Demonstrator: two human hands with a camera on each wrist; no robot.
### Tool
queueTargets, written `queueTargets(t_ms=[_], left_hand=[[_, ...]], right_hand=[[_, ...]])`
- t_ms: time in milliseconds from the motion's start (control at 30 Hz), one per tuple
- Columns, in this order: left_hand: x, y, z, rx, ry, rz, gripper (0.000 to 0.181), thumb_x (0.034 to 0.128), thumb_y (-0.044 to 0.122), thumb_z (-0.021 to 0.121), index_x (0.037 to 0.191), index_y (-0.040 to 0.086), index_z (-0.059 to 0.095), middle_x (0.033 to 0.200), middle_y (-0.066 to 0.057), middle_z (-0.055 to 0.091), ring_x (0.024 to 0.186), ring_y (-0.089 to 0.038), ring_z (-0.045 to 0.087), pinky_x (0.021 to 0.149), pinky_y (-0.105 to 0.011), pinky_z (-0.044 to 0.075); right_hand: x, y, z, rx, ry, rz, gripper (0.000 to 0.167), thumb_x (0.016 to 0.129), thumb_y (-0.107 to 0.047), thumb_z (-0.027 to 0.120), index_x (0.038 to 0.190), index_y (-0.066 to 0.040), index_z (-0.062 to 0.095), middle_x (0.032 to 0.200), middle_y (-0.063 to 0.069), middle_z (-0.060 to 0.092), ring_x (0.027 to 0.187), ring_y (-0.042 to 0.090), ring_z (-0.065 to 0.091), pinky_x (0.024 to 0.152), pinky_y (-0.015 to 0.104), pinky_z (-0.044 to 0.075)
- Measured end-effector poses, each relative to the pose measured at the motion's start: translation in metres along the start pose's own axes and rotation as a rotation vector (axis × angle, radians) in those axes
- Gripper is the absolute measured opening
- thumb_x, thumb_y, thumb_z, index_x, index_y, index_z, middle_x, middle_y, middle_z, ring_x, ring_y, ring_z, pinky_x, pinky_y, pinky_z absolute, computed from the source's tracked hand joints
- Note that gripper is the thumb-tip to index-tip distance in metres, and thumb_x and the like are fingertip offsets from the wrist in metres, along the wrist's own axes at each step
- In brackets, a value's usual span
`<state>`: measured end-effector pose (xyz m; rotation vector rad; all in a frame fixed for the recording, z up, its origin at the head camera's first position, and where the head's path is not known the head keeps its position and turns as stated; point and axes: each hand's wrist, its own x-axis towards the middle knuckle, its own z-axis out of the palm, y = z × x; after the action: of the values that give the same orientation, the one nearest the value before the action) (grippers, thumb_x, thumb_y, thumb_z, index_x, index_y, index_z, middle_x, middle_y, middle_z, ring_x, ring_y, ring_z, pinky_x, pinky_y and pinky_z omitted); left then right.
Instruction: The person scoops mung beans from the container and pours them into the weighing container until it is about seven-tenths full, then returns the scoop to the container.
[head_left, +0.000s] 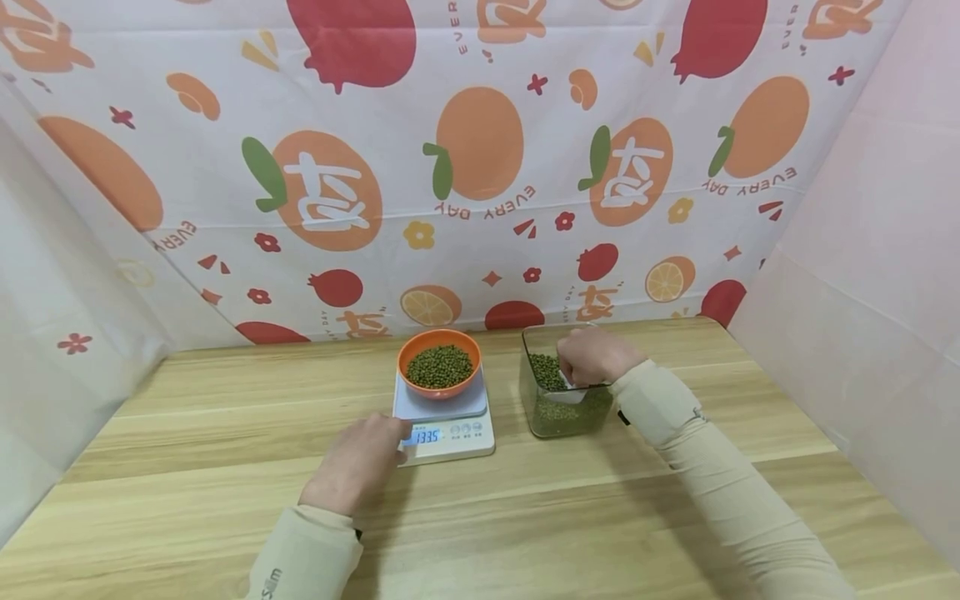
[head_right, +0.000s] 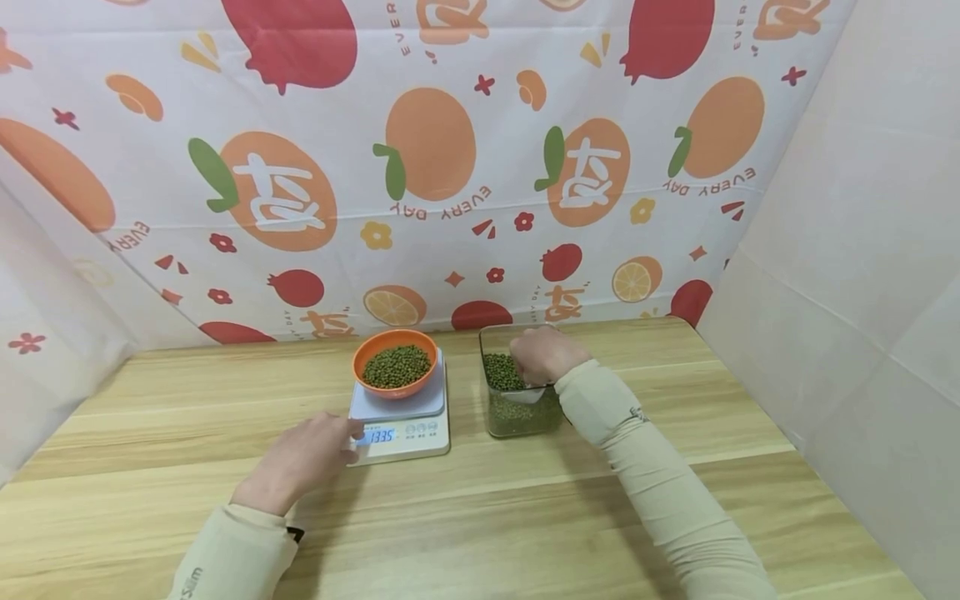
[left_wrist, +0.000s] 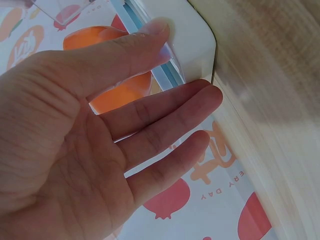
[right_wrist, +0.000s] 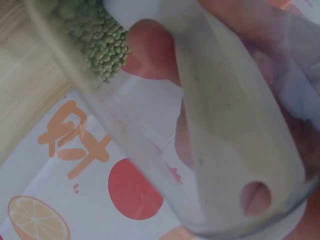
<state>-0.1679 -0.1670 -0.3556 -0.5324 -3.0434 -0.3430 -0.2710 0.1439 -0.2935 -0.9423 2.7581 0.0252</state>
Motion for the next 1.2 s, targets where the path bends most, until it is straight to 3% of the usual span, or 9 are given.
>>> queueTargets(t_ms=[367, 767, 1200], left_hand=[[-0.001, -0.001, -0.001, 0.012, 0.003, 0.007, 0.016, 0.0803, 0.000, 0.082, 0.093, 0.005, 0.074, 0.086, -0.009, 0.070, 0.072, -0.020, 0.063, 0.065, -0.041, 0.054], [0.001, 0.000, 0.000, 0.007, -0.006, 0.012, 0.016, 0.0806, -0.001, 0.082, 0.095, 0.004, 0.075, 0.087, -0.009, 0.071, 0.074, -0.020, 0.062, 0.068, -0.041, 0.054], [0.001, 0.000, -0.001, 0.004, -0.007, 0.014, 0.017, 0.0799, 0.000, 0.082, 0.094, 0.004, 0.074, 0.087, -0.010, 0.071, 0.074, -0.021, 0.064, 0.068, -0.041, 0.055]], right_hand=[[0.010, 0.007, 0.016, -0.034, 0.092, -0.087, 0.027, 0.080, 0.009, 0.065, 0.066, -0.014, 0.068, 0.070, -0.007, 0.062, 0.065, 0.010, 0.051, 0.063, 0.027, 0.047], [0.011, 0.010, 0.019, -0.021, 0.118, -0.101, 0.029, 0.074, 0.011, 0.059, 0.062, -0.015, 0.065, 0.064, -0.008, 0.057, 0.061, 0.010, 0.046, 0.058, 0.026, 0.042], [0.011, 0.010, 0.019, -0.011, 0.101, -0.078, 0.027, 0.079, 0.010, 0.062, 0.068, -0.014, 0.068, 0.069, -0.006, 0.061, 0.063, 0.011, 0.051, 0.062, 0.028, 0.046]])
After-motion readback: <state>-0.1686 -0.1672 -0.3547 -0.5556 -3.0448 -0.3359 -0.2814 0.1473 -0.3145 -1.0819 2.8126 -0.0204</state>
